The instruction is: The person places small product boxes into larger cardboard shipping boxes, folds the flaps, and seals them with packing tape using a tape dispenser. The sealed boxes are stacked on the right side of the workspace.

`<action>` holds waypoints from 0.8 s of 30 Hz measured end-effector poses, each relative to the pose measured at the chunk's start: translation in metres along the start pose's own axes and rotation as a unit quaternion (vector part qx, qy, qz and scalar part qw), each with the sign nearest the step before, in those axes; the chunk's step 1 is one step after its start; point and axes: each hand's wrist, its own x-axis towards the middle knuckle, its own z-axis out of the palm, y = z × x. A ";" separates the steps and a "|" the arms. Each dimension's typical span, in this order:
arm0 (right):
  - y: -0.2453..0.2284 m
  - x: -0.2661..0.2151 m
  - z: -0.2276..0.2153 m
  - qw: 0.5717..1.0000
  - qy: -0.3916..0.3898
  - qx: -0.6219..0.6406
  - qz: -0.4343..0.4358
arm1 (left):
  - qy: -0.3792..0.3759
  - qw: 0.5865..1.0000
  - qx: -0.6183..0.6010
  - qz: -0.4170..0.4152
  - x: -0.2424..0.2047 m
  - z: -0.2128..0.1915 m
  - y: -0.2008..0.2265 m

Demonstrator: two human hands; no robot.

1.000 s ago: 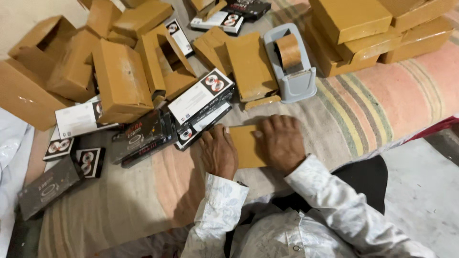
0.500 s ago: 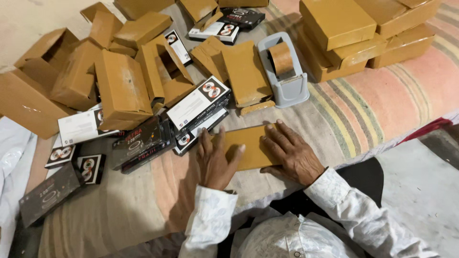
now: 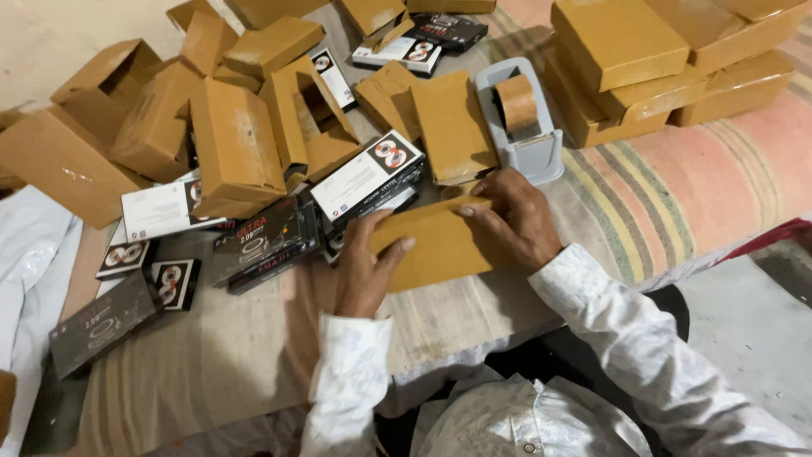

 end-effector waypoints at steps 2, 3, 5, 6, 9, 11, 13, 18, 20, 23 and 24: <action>-0.010 0.003 0.016 0.997 0.012 -0.055 0.051 | 0.030 0.997 0.041 -0.050 0.009 0.022 0.004; -0.017 0.004 0.024 0.991 0.027 -0.121 0.059 | 0.044 0.995 0.060 -0.071 0.013 0.032 0.006; -0.026 0.007 0.039 0.963 0.027 -0.259 0.064 | 0.069 0.977 0.187 -0.078 0.014 0.052 0.010; -0.028 0.008 0.046 0.942 0.011 -0.331 0.060 | 0.080 0.962 0.249 -0.082 0.013 0.059 0.011; -0.030 0.005 0.060 0.921 0.019 -0.386 0.054 | 0.099 0.947 0.293 -0.092 0.016 0.069 0.009; -0.026 0.006 0.063 0.920 0.020 -0.385 0.068 | 0.074 0.943 0.307 -0.108 0.019 0.070 0.006; -0.021 0.006 0.063 0.911 0.003 -0.400 0.096 | 0.077 0.941 0.310 -0.110 0.020 0.071 0.004; -0.019 0.008 0.061 0.922 0.021 -0.380 0.072 | 0.102 0.940 0.307 -0.111 0.027 0.069 0.008; -0.018 0.010 0.063 0.919 0.031 -0.386 0.077 | 0.081 0.938 0.317 -0.111 0.030 0.069 0.008; -0.018 0.008 0.064 0.916 0.021 -0.390 0.088 | 0.076 0.941 0.305 -0.124 0.027 0.069 0.008; -0.018 0.008 0.063 0.917 0.013 -0.391 0.084 | 0.078 0.942 0.298 -0.131 0.027 0.069 0.008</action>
